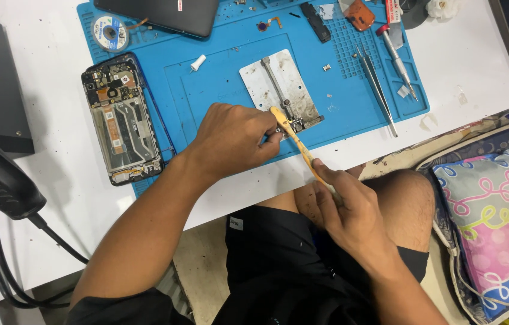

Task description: Repairing a mobile phone motherboard by soldering and cleaning components

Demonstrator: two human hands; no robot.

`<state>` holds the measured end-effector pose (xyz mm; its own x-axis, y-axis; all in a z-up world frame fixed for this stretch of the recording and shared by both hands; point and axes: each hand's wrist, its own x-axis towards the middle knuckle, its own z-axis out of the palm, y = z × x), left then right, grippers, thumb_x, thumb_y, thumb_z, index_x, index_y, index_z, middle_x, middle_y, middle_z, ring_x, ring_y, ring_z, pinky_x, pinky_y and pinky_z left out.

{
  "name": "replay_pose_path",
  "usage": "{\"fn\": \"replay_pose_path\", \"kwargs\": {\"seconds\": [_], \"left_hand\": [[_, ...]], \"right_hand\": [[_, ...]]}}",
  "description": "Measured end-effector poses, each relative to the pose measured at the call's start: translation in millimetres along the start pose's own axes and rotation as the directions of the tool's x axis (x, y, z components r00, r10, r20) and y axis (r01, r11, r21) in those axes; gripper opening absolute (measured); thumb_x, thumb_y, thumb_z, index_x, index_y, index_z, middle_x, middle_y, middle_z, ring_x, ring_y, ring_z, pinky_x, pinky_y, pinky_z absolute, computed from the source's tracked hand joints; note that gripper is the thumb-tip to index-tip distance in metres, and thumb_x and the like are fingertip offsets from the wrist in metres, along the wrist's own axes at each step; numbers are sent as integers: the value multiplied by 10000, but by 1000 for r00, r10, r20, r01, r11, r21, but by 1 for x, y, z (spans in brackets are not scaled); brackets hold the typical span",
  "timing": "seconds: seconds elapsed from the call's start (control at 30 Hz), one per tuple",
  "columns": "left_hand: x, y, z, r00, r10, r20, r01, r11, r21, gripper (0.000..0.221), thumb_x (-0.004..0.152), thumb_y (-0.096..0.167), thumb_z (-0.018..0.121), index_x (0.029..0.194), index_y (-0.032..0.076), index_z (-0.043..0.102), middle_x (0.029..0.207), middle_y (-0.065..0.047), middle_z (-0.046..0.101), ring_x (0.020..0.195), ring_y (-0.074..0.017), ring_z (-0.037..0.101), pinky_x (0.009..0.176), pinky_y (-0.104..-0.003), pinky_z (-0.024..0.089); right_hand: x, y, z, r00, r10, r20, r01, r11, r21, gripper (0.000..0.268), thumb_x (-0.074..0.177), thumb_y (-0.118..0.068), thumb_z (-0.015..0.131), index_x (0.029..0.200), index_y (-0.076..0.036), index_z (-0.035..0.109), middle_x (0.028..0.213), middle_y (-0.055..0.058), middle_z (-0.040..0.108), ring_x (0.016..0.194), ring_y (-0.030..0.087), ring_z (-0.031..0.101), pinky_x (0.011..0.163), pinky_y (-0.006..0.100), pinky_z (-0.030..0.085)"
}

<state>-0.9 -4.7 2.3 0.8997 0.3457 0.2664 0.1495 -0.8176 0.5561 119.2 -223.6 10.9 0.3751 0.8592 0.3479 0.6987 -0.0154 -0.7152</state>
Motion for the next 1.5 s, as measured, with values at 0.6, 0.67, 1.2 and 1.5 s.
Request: {"fn": "replay_pose_path", "kwargs": {"seconds": [0.6, 0.67, 1.2, 1.5], "left_hand": [[-4, -9, 15, 998, 56, -15, -53, 982, 183, 265, 900, 225, 672, 656, 137, 617, 534, 18, 563, 434, -254, 473, 397, -419, 335], [-3, -8, 15, 999, 45, -3, -43, 979, 199, 264, 907, 227, 670, 663, 138, 622, 541, 21, 571, 435, -244, 473, 398, -414, 339], [-1, -6, 12, 1000, -5, 15, 2, 990, 141, 266, 886, 239, 687, 648, 159, 598, 538, 48, 564, 447, -205, 489, 410, -397, 358], [-1, -3, 10, 1000, 16, 5, -17, 988, 151, 249, 899, 224, 664, 670, 149, 600, 531, 42, 552, 423, -210, 462, 395, -397, 350]], "right_hand": [[-22, 17, -13, 996, 47, 71, -41, 995, -86, 350, 986, -37, 571, 1324, 50, 596, 1086, 162, 728, 805, 283, 695, 697, 355, 550], [-23, 19, -17, 997, 37, 67, -33, 997, -63, 339, 992, -43, 569, 1315, 57, 596, 1114, 170, 730, 818, 278, 712, 694, 342, 570], [-21, 25, -26, 991, 101, 92, -93, 992, -83, 365, 966, -47, 562, 1320, 25, 612, 1019, 120, 731, 754, 249, 692, 641, 339, 546], [-13, 12, 6, 995, 79, 58, -75, 994, -76, 343, 991, -107, 602, 1323, -23, 635, 754, 72, 615, 597, 244, 562, 533, 367, 445]]}}
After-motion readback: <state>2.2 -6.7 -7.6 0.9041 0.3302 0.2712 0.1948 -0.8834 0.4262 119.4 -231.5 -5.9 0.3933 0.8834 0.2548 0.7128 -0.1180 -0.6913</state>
